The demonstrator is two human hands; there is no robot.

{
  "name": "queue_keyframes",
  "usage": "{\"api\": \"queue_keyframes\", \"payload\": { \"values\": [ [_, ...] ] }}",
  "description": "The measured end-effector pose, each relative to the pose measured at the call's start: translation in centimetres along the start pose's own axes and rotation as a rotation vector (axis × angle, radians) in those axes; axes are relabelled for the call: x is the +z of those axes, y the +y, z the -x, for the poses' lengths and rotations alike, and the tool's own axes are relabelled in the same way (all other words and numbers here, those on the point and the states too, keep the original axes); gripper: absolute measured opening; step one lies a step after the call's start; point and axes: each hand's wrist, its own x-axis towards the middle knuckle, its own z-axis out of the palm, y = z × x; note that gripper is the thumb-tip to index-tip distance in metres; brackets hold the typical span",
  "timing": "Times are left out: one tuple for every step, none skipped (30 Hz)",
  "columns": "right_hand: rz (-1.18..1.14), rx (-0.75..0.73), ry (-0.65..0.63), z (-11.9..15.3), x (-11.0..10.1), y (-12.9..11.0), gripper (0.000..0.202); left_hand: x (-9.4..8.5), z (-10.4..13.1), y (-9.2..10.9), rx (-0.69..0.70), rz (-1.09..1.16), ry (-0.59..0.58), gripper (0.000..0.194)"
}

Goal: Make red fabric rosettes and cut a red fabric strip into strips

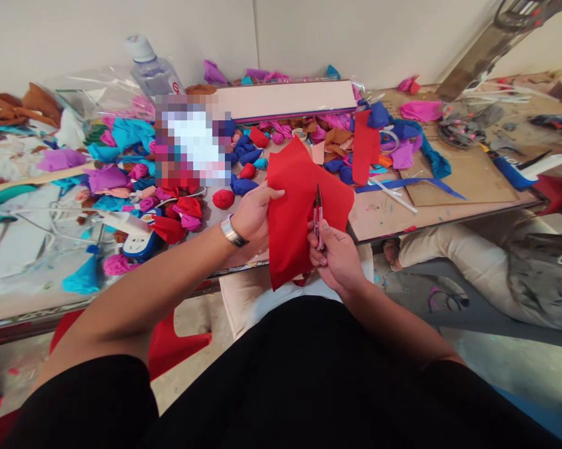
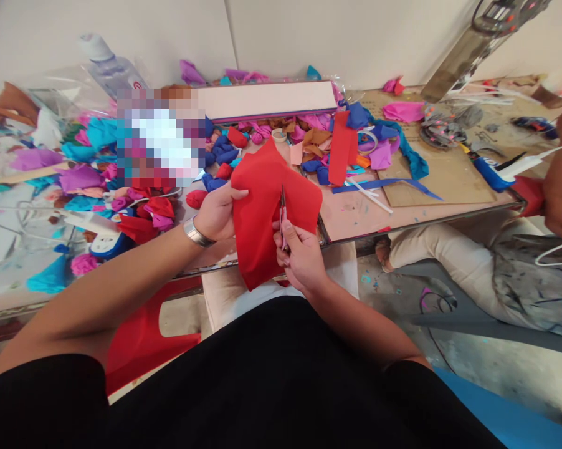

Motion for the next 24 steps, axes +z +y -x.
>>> {"api": "queue_keyframes", "payload": {
  "values": [
    [0.003, 0.001, 0.0, 0.01, -0.03, 0.0, 0.053, -0.04, -0.02, -0.03, 0.003, 0.002, -0.001, 0.044],
    [0.006, 0.001, -0.001, 0.02, -0.05, -0.01, 0.053, -0.08, -0.03, -0.05, 0.005, 0.006, -0.001, 0.042],
    [0.009, 0.003, -0.003, 0.03, -0.05, -0.03, 0.052, -0.11, -0.05, -0.08, 0.006, 0.008, 0.0, 0.041],
    [0.012, 0.002, -0.004, 0.03, -0.04, -0.05, 0.052, -0.12, -0.06, -0.1, 0.004, 0.011, 0.001, 0.039],
    [0.012, 0.001, -0.003, 0.03, -0.02, -0.06, 0.052, -0.13, -0.07, -0.12, 0.001, 0.011, 0.002, 0.038],
    [0.011, -0.001, -0.001, 0.02, 0.01, -0.07, 0.053, -0.12, -0.09, -0.13, 0.0, 0.011, 0.003, 0.037],
    [0.008, -0.003, -0.001, 0.0, 0.04, -0.08, 0.053, -0.12, -0.1, -0.15, 0.004, 0.01, 0.003, 0.038],
    [0.005, -0.003, 0.001, -0.02, 0.06, -0.08, 0.053, -0.12, -0.11, -0.16, 0.01, 0.007, 0.002, 0.039],
    [0.001, -0.001, 0.002, -0.05, 0.09, -0.07, 0.053, -0.14, -0.12, -0.18, 0.017, 0.004, 0.0, 0.039],
    [-0.002, 0.003, 0.003, -0.08, 0.11, -0.06, 0.054, -0.17, -0.14, -0.2, 0.023, 0.0, -0.002, 0.039],
    [-0.004, 0.006, 0.004, -0.12, 0.13, -0.06, 0.054, -0.21, -0.15, -0.22, 0.024, -0.003, -0.005, 0.038],
    [-0.004, 0.009, 0.005, -0.15, 0.13, -0.05, 0.054, -0.27, -0.17, -0.25, 0.02, -0.005, -0.008, 0.036],
    [-0.003, 0.01, 0.007, -0.18, 0.13, -0.05, 0.054, -0.33, -0.18, -0.27, 0.015, -0.006, -0.009, 0.034],
    [-0.001, 0.009, 0.008, -0.2, 0.12, -0.06, 0.054, -0.38, -0.19, -0.29, 0.012, -0.005, -0.008, 0.033],
    [0.001, 0.008, 0.008, -0.21, 0.11, -0.07, 0.054, -0.42, -0.19, -0.3, 0.011, -0.004, -0.006, 0.032],
    [0.003, 0.006, 0.008, -0.2, 0.09, -0.07, 0.053, -0.42, -0.19, -0.3, 0.01, -0.003, -0.005, 0.031],
    [0.003, 0.004, 0.009, -0.19, 0.09, -0.08, 0.053, -0.4, -0.18, -0.29, 0.01, 0.0, -0.004, 0.031],
    [0.003, 0.002, 0.01, -0.17, 0.09, -0.09, 0.053, -0.34, -0.16, -0.27, 0.01, 0.005, -0.005, 0.031],
    [0.001, 0.001, 0.011, -0.15, 0.09, -0.09, 0.053, -0.26, -0.13, -0.24, 0.01, 0.012, -0.006, 0.032],
    [0.0, 0.0, 0.012, -0.12, 0.1, -0.09, 0.053, -0.16, -0.11, -0.2, 0.01, 0.019, -0.006, 0.033],
    [-0.001, 0.0, 0.012, -0.1, 0.12, -0.09, 0.053, -0.06, -0.08, -0.17, 0.01, 0.027, -0.005, 0.035],
    [0.0, 0.0, 0.012, -0.08, 0.13, -0.1, 0.053, 0.02, -0.06, -0.13, 0.012, 0.033, -0.001, 0.037],
    [0.003, -0.001, 0.012, -0.06, 0.14, -0.09, 0.053, 0.08, -0.04, -0.1, 0.012, 0.038, 0.002, 0.039],
    [0.007, -0.002, 0.01, -0.06, 0.14, -0.09, 0.053, 0.11, -0.03, -0.08, 0.01, 0.042, 0.006, 0.04]
  ]
}}
